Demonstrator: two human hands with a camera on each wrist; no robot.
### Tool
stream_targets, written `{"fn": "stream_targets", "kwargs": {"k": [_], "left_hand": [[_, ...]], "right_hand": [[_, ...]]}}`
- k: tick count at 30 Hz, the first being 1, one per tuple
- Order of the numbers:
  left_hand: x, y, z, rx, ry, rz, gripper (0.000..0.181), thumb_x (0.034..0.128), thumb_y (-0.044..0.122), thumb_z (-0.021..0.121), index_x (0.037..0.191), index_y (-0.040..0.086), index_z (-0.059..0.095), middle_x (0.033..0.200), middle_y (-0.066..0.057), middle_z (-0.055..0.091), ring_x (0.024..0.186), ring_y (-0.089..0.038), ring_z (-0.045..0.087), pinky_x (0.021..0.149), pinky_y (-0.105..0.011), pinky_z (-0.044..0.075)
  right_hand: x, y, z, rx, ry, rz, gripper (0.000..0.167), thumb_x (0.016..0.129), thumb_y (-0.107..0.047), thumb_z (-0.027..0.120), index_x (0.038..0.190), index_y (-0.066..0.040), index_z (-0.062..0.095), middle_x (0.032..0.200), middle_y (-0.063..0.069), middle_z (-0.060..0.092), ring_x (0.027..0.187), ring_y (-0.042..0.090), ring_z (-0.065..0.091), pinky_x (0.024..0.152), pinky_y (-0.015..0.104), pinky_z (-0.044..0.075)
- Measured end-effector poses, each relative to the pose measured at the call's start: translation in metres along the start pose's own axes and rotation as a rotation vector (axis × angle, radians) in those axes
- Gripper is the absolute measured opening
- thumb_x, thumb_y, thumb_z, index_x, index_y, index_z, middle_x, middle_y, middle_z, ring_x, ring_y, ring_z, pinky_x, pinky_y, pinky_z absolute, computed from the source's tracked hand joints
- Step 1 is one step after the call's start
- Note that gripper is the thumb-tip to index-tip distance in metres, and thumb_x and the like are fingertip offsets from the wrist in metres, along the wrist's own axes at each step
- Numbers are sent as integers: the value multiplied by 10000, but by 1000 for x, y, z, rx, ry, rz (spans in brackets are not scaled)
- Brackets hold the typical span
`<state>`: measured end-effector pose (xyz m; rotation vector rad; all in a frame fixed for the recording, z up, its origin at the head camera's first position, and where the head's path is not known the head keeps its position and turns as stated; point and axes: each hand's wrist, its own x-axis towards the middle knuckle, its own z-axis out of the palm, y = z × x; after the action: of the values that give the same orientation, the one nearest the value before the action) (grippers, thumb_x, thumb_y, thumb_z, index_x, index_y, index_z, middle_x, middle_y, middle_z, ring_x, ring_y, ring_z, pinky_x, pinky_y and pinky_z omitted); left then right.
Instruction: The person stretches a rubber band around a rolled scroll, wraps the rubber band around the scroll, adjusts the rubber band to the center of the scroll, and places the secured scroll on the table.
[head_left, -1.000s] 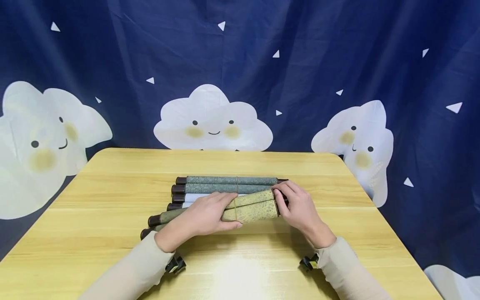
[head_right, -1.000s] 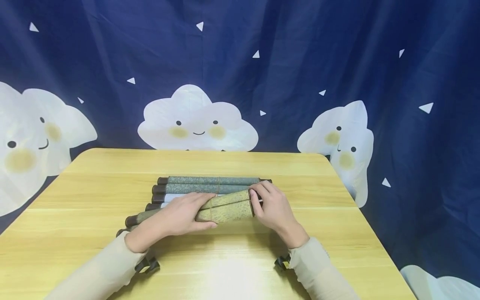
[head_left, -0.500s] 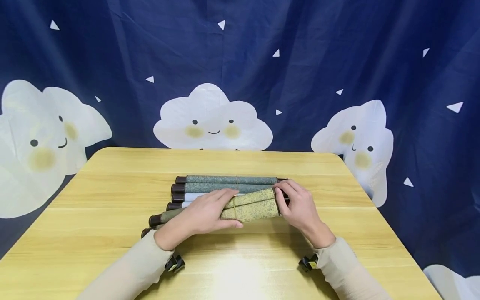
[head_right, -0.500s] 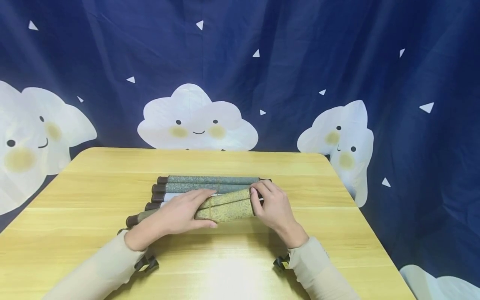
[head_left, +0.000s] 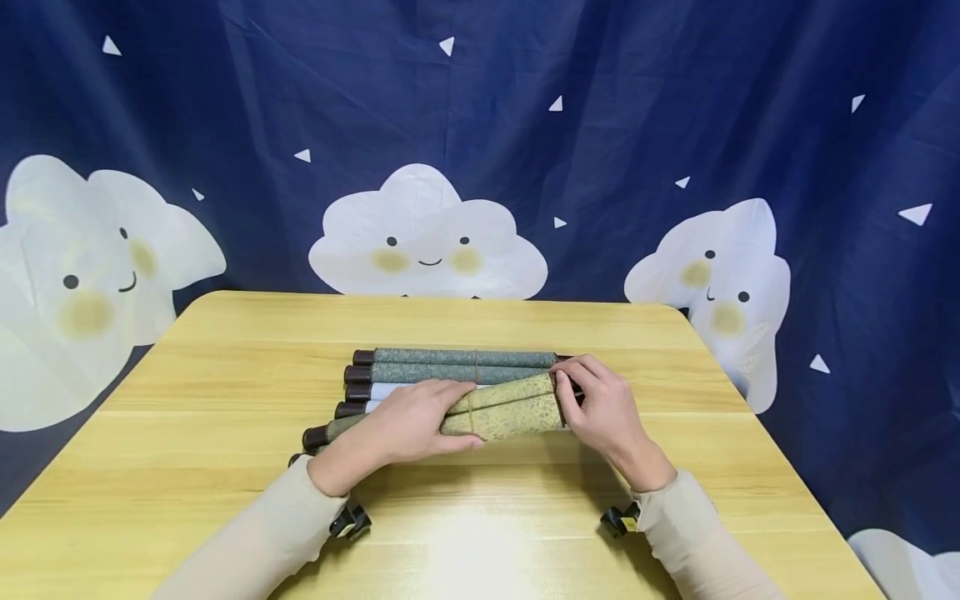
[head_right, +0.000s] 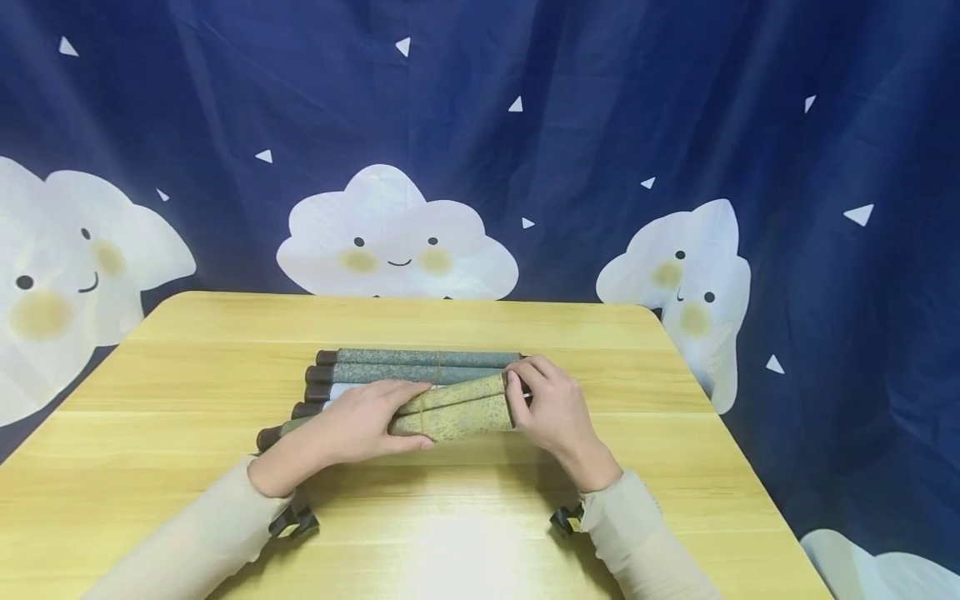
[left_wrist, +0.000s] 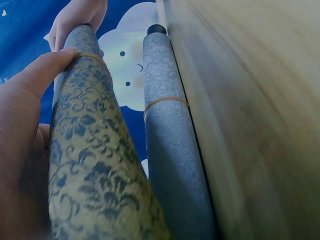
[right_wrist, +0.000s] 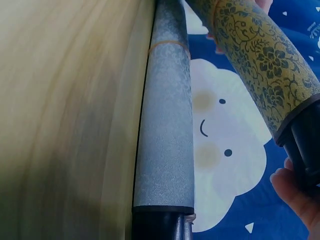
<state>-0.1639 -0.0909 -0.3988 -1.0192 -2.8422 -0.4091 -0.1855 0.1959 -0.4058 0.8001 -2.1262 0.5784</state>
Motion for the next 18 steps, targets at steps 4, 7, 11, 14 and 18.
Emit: {"fn": "stream_targets", "kwargs": {"k": [4,7,11,14,18], "left_hand": [[-1,-1,-4,-4,-23,-24,857,830,680,616,1414,63,504,1364,-124,563,1231,-313,543,999,-483,456],[-1,-2,-6,-4,-37,-31,845,828,677,622,1404,70,510,1355,-126,569,1219,-316,551,993,-482,462],[-1,-3,-6,-9,-39,-36,835,828,684,614,1401,87,506,1347,-116,574,1201,-311,563,970,-484,478],[-1,-3,-3,-19,-19,-28,908,808,743,579,1427,87,478,1376,-112,551,1226,-302,546,985,-475,469],[1,0,2,-50,-11,-2,1026,784,824,473,1503,99,376,1451,-130,478,1296,-305,484,1040,-468,419]], "right_hand": [[0,3,-2,-6,3,3,206,912,-112,543,935,-71,744,912,38,689,732,199,670,609,362,564],[0,3,-3,-11,3,10,200,912,-113,550,930,-83,747,909,26,690,726,194,671,601,366,562],[0,3,-3,-18,7,8,204,911,-119,548,924,-77,747,903,31,690,727,200,670,601,374,561],[1,0,-3,-14,10,8,222,921,-140,534,915,-71,744,895,37,686,725,201,665,603,374,559],[2,-4,-3,5,13,12,241,935,-171,519,901,-79,739,888,28,682,732,198,661,619,373,558]]}}
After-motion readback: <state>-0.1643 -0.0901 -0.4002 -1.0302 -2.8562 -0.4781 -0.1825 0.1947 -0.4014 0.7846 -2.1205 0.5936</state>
